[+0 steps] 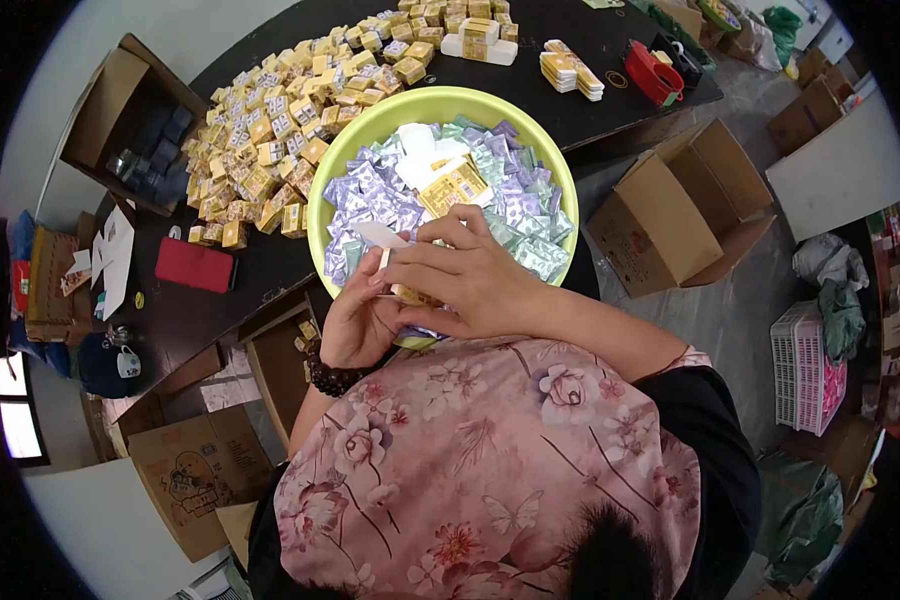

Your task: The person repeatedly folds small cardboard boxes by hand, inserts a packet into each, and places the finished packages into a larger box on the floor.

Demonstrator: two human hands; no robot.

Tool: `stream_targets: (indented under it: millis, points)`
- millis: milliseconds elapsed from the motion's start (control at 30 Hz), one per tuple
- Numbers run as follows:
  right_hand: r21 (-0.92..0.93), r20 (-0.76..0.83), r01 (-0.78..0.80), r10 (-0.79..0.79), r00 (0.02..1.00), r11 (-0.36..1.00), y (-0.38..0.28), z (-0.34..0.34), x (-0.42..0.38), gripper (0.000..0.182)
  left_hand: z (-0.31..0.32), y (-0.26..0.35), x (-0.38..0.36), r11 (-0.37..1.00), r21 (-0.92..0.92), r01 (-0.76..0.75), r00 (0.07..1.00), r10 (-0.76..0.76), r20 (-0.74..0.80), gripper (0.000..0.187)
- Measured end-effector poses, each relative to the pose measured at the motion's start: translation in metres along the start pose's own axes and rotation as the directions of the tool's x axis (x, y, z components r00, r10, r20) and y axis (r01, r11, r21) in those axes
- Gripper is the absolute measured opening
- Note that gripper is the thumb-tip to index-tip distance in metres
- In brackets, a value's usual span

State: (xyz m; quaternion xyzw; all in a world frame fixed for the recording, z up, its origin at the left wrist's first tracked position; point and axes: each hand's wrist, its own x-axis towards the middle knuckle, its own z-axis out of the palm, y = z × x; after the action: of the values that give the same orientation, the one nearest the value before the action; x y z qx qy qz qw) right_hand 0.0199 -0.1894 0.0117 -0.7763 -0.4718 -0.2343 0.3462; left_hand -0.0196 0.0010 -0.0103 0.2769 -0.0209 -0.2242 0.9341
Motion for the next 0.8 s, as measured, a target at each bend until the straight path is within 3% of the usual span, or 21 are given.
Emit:
stream_targets:
  millis: [67,133,200,267,300,367,433,500,533,600,633,700,733,800]
  points:
    - [0.047,0.026,-0.04,0.038,0.999,0.998,0.001,0.0,-0.002,0.027,-0.002,-0.001,-0.001,0.999,0.01,0.043,0.999,-0.043,0.004,0.029]
    - [0.089,0.051,-0.079,0.075,0.996,0.993,0.0,0.002,-0.005,0.03,-0.006,-0.006,0.001,0.977,0.2,-0.069,0.996,0.079,-0.043,0.031]
    - [0.379,0.036,-0.33,0.343,0.939,0.865,-0.004,0.007,-0.008,0.031,0.001,-0.005,0.002,0.97,0.235,-0.069,0.995,0.083,-0.051,0.033]
    - [0.468,0.053,-0.312,0.326,0.944,0.827,0.004,0.015,-0.01,0.03,0.004,-0.005,0.003,0.961,0.269,-0.071,0.994,0.089,-0.057,0.035]
    - [0.554,0.068,-0.294,0.309,0.949,0.779,0.006,0.017,-0.01,0.029,0.004,-0.006,0.004,0.985,0.168,-0.05,0.997,0.06,-0.053,0.038]
    - [0.497,0.055,-0.287,0.3,0.952,0.819,0.007,0.014,-0.009,0.026,0.002,-0.007,0.003,0.998,0.065,-0.027,0.999,0.03,-0.044,0.041]
    - [0.44,0.043,-0.28,0.291,0.956,0.853,0.007,0.01,-0.007,0.024,0.0,-0.008,0.001,0.981,0.177,-0.077,0.996,0.084,-0.032,0.047]
    - [0.637,0.108,-0.312,0.319,0.942,0.705,0.007,0.005,-0.005,0.024,-0.004,-0.012,0.002,0.974,0.197,-0.111,0.991,0.123,-0.051,0.046]
    - [0.638,0.108,-0.312,0.319,0.941,0.704,0.006,0.007,-0.004,0.024,-0.006,-0.014,0.002,0.965,0.218,-0.144,0.984,0.162,-0.07,0.046]
    - [0.805,0.154,-0.369,0.437,0.886,0.464,0.005,0.014,-0.003,0.023,-0.008,-0.016,0.003,0.946,0.283,-0.16,0.979,0.189,-0.079,0.05]
    - [0.805,0.153,-0.369,0.438,0.886,0.465,0.005,0.015,-0.004,0.023,-0.009,-0.017,0.004,0.921,0.347,-0.176,0.972,0.218,-0.086,0.053]
    - [0.872,0.19,-0.386,0.517,0.835,0.302,0.008,0.017,-0.005,0.02,-0.011,-0.02,0.005,0.913,0.361,-0.191,0.968,0.237,-0.088,0.052]
    - [0.871,0.191,-0.387,0.516,0.835,0.302,0.01,0.016,-0.005,0.02,-0.011,-0.021,0.005,0.904,0.374,-0.208,0.962,0.259,-0.092,0.05]
    - [0.755,0.152,-0.35,0.373,0.916,0.554,0.014,0.013,-0.006,0.02,-0.011,-0.021,0.005,0.902,0.381,-0.202,0.959,0.262,-0.11,0.049]
